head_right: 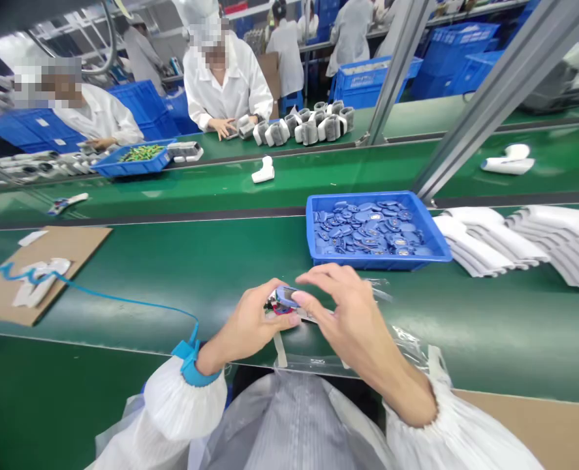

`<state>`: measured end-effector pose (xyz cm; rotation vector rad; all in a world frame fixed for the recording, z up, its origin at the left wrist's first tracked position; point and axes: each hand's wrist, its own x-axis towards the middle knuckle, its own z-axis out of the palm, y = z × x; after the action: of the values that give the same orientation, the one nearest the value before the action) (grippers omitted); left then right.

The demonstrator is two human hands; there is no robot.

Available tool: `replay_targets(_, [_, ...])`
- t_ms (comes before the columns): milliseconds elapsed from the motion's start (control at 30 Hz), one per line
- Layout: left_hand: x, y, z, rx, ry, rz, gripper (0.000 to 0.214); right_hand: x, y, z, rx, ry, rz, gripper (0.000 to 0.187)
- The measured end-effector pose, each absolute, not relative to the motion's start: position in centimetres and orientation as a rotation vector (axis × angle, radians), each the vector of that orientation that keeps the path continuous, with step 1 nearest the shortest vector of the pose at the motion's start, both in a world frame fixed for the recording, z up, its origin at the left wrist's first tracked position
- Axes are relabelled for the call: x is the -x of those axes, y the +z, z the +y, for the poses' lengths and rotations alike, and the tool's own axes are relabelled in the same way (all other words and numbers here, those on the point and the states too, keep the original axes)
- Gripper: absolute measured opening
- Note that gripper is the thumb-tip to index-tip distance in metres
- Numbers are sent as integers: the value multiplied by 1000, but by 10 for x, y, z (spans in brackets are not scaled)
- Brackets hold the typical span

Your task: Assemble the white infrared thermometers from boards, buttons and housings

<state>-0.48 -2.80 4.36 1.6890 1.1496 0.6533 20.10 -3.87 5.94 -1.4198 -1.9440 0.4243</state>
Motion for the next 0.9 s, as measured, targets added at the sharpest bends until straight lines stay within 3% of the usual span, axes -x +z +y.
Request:
replay_targets(167, [-1, 41, -28, -1716, 642, 1235, 14, -188, 72, -46, 1472, 472, -1989, 42])
replay_targets(300, [-5, 36, -22, -1453, 633, 1233, 18, -221, 50, -40, 1727, 478, -1780, 47])
replay_targets(500, [9, 33, -11, -1172, 662, 1103, 32, -280, 2, -44, 2098, -85, -1866, 80])
replay_targets(633, [19, 36, -2, -1237, 579, 1020, 34, -268, 22, -55, 2089, -291, -1726, 65])
replay_targets(700, [20, 37, 1, -1320, 557, 999, 33, -251, 35, -54, 1936, 83, -1768, 55])
replay_targets(833, [16, 39, -1, -1466, 640, 981, 33, -216, 46, -49, 1452, 1471, -1771, 48])
replay_targets(900, [11, 40, -8, -1576, 791, 1113, 37, -203, 46, -51, 1319, 1775, -1553, 50])
